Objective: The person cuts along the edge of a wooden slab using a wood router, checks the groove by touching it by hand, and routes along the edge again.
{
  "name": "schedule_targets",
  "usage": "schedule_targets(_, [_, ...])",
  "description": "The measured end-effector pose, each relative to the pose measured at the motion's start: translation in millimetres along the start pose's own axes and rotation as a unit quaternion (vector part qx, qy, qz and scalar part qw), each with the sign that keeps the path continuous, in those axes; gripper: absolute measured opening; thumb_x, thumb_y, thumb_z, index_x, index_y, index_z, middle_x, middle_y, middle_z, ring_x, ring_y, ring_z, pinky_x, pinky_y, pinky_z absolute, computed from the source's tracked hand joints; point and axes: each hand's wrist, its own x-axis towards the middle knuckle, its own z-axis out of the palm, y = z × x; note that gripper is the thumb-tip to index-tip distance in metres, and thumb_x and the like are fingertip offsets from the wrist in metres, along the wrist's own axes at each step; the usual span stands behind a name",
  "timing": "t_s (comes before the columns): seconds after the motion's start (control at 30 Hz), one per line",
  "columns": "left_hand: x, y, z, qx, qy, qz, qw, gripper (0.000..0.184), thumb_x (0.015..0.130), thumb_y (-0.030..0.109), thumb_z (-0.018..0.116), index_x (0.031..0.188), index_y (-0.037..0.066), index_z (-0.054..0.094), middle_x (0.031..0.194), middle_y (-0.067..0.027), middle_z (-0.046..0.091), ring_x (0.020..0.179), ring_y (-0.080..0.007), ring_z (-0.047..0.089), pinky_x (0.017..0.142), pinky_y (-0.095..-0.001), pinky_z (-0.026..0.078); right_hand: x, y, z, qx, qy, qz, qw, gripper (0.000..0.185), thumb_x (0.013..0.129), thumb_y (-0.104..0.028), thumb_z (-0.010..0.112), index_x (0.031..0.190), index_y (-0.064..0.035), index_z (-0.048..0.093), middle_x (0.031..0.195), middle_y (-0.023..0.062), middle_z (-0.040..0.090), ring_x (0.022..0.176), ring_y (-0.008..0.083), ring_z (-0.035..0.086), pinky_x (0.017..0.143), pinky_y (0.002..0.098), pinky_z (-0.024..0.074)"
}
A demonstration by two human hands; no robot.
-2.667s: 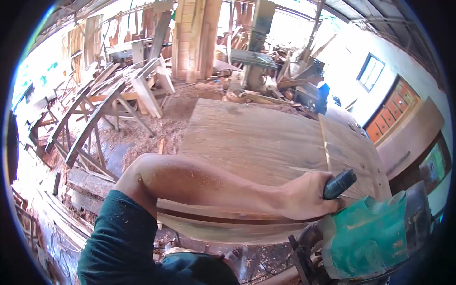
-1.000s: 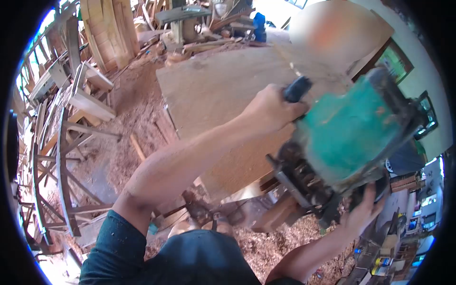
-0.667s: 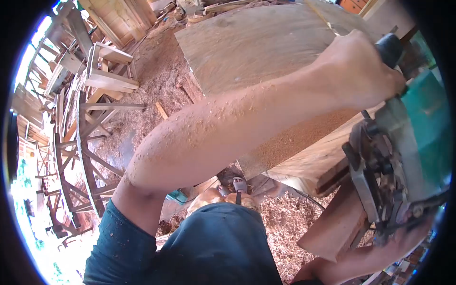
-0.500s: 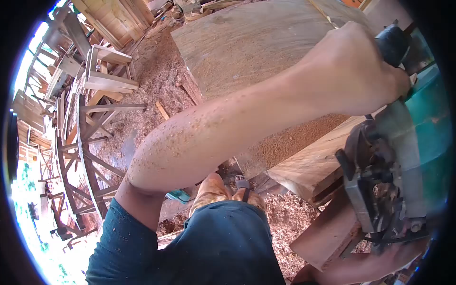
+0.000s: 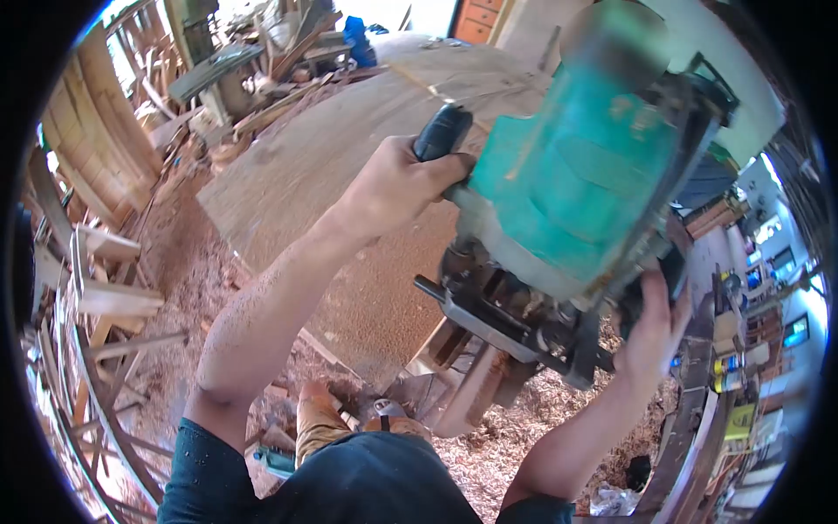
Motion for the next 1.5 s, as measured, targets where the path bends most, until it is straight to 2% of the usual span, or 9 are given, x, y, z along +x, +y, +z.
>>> schedule_targets(0.3, [18.2,17.2,-7.0,0.029,-0.045,-0.071,0.996,0.044,0.08,0.037,0.071,0.082,-0.006,0.067,0.071,-0.0103,0.065,0.065,-0.0194,0.062,0.061,-0.0361,0.047,-19.4,-20.9,13.2,-0.007,-0.008,0.01,1.0,0.026,0.091,-0.024,0.069,0.107,-0.0055,0.061,0.079,0.0019,0.06,0.057,0.0082,0.052,0.043,0.0241,0.0385])
schedule_targets(0.4, [24.9,15.0,-2.8,-0.041,-0.05,-0.067,0.996,0.046,0.078,0.037,0.071,0.089,-0.007,0.067,0.076,-0.0117,0.067,0.068,-0.023,0.065,0.064,-0.0377,0.049,-18.7,-23.7,14.9,-0.004,0.006,0.038,0.999,0.026,0.092,-0.028,0.068,0.104,-0.0062,0.061,0.079,0.0013,0.059,0.057,0.0079,0.053,0.042,0.0245,0.0384])
schedule_targets(0.63, [11.3,8.5,6.1,-0.007,0.012,-0.014,1.0,0.039,0.076,0.029,0.07,0.093,-0.006,0.067,0.08,-0.0142,0.068,0.078,-0.0244,0.066,0.073,-0.0386,0.05,-18.2,-13.5,2.7,0.039,0.013,0.146,0.988,0.059,0.088,-0.052,0.067,0.111,0.0006,0.056,0.086,0.0071,0.062,0.063,0.014,0.059,0.042,0.0287,0.0404])
schedule_targets(0.77, [-7.4,23.6,-0.9,-0.01,0.022,-0.007,1.0,0.038,0.075,0.029,0.069,0.092,-0.005,0.066,0.079,-0.0146,0.067,0.078,-0.0216,0.064,0.074,-0.0382,0.049,-19.2,1.6,8.0,0.044,0.071,0.128,0.988,0.042,0.092,-0.052,0.062,0.096,-0.0103,0.062,0.075,0.0007,0.061,0.056,0.012,0.055,0.039,0.0271,0.0363])
schedule_targets(0.87, [1.9,12.5,-1.4,0.0,0.034,-0.021,0.999,0.037,0.076,0.029,0.069,0.09,-0.005,0.065,0.079,-0.0142,0.067,0.076,-0.0209,0.063,0.073,-0.0377,0.049,-14.6,-8.4,9.9,0.052,0.008,0.131,0.99,0.038,0.093,-0.05,0.062,0.095,-0.0113,0.062,0.074,0.0009,0.06,0.053,0.0121,0.055,0.039,0.0275,0.0368])
schedule_targets(0.97, [9.4,4.2,-0.4,-0.012,0.035,-0.013,0.999,0.036,0.076,0.029,0.069,0.089,-0.005,0.064,0.077,-0.0133,0.066,0.074,-0.0202,0.061,0.071,-0.0373,0.048,-9.8,-10.2,3.3,0.052,-0.048,0.155,0.985,0.066,0.085,-0.052,0.07,0.119,0.0011,0.05,0.091,0.0082,0.062,0.065,0.0165,0.06,0.044,0.0301,0.0407])
schedule_targets(1.07, [3.3,12.3,-2.6,-0.014,0.022,-0.009,1.0,0.037,0.077,0.029,0.068,0.089,-0.005,0.064,0.076,-0.0129,0.065,0.074,-0.0201,0.061,0.071,-0.0372,0.048,-12.9,-4.2,11.7,0.073,0.032,0.139,0.987,0.04,0.092,-0.051,0.064,0.094,-0.0112,0.061,0.073,0.0025,0.06,0.047,0.0122,0.052,0.037,0.0273,0.0372])
schedule_targets(1.37, [4.0,12.1,-2.1,0.005,0.024,0.011,1.0,0.037,0.078,0.029,0.067,0.089,-0.006,0.062,0.075,-0.0137,0.064,0.072,-0.0202,0.06,0.07,-0.038,0.048,-11.1,0.1,5.1,0.112,-0.013,0.154,0.982,0.041,0.09,-0.052,0.066,0.096,-0.0115,0.061,0.074,0.0,0.061,0.05,0.0109,0.054,0.036,0.0261,0.037])
schedule_targets(1.5, [1.5,15.6,-0.5,-0.008,0.024,0.022,0.999,0.025,0.083,0.023,0.069,0.084,-0.001,0.061,0.07,0.0003,0.052,0.066,-0.0105,0.046,0.06,-0.0324,0.04,-13.1,-4.9,0.7,0.124,-0.028,0.173,0.977,0.048,0.087,-0.047,0.071,0.111,-0.0066,0.062,0.091,0.0057,0.066,0.069,0.0128,0.063,0.045,0.0283,0.0423])
